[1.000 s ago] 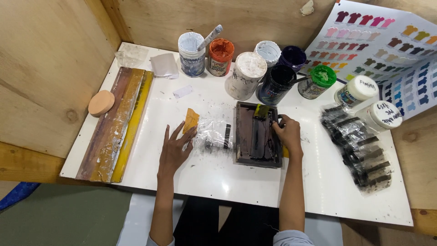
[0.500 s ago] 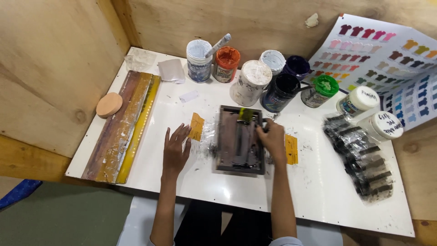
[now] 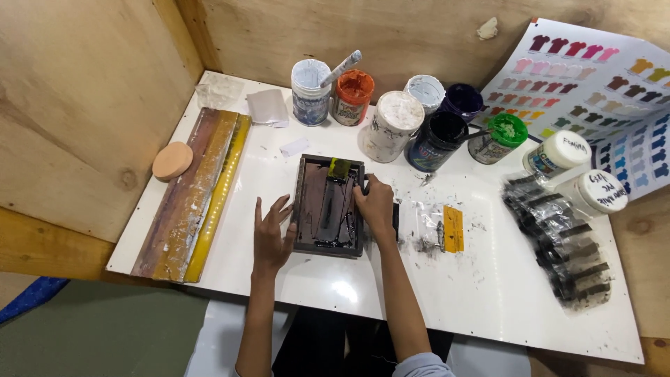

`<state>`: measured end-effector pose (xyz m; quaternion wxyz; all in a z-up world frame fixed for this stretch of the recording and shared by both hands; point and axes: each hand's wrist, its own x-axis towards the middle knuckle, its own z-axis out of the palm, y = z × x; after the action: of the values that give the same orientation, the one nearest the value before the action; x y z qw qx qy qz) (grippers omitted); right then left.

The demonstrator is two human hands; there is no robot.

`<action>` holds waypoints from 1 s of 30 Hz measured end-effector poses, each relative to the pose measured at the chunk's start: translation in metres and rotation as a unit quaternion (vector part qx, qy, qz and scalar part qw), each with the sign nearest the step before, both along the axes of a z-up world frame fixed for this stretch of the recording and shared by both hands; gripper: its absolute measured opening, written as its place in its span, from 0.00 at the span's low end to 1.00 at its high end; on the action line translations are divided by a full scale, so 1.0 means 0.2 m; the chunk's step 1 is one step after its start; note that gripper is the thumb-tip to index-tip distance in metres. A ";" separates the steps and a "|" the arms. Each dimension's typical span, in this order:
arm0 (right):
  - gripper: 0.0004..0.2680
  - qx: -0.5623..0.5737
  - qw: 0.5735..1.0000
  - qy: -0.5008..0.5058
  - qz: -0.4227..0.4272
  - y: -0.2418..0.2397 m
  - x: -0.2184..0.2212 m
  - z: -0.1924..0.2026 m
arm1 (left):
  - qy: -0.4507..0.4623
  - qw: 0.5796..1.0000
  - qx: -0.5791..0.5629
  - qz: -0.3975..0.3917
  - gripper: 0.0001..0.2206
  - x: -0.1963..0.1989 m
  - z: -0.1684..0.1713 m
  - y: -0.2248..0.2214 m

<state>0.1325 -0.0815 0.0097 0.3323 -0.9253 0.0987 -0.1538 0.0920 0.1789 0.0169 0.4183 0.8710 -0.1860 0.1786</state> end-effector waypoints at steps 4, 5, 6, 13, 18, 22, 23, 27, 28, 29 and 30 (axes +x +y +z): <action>0.14 0.015 1.000 -0.001 0.008 0.00 0.01 -0.03 | 0.005 1.000 0.014 0.000 0.30 0.00 0.01 0.00; 0.14 0.012 1.000 0.001 0.009 0.00 0.01 -0.03 | 0.007 1.000 0.014 -0.001 0.30 0.00 0.01 0.00; 0.14 0.009 1.000 0.002 0.010 0.00 0.01 -0.04 | 0.009 1.000 0.013 -0.002 0.31 0.00 0.01 0.00; 0.15 0.002 1.000 0.022 0.009 0.00 0.01 -0.05 | 0.018 0.999 0.025 -0.008 0.30 -0.01 0.04 -0.01; 0.16 -0.005 0.999 0.031 0.004 0.01 0.01 -0.06 | 0.021 0.999 0.035 -0.008 0.28 -0.01 0.07 -0.01; 0.16 -0.007 1.000 0.030 0.004 0.01 0.02 -0.09 | 0.023 0.999 0.038 -0.007 0.29 -0.01 0.07 -0.01; 0.16 -0.008 0.999 0.040 0.002 0.00 0.02 -0.10 | 0.027 0.999 0.045 -0.002 0.29 -0.01 0.07 -0.01; 0.16 -0.028 0.998 0.056 -0.015 0.01 0.01 -0.09 | 0.027 0.998 0.050 0.010 0.28 -0.01 0.07 -0.02; 0.16 -0.028 0.998 0.055 -0.015 0.01 -0.01 -0.06 | 0.027 0.998 0.050 0.011 0.28 -0.01 0.07 -0.02; 0.17 -0.048 0.997 0.051 -0.021 0.01 -0.02 -0.02 | 0.021 0.998 0.052 0.014 0.28 -0.01 0.06 -0.02; 0.18 -0.068 0.996 0.046 -0.028 0.02 -0.04 0.02 | 0.015 0.998 0.054 0.018 0.28 -0.01 0.06 -0.02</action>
<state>0.1253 -0.0780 0.0144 0.2596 -0.9487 0.1287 -0.1263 0.0904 0.1748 0.0285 0.3704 0.8979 -0.1731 0.1629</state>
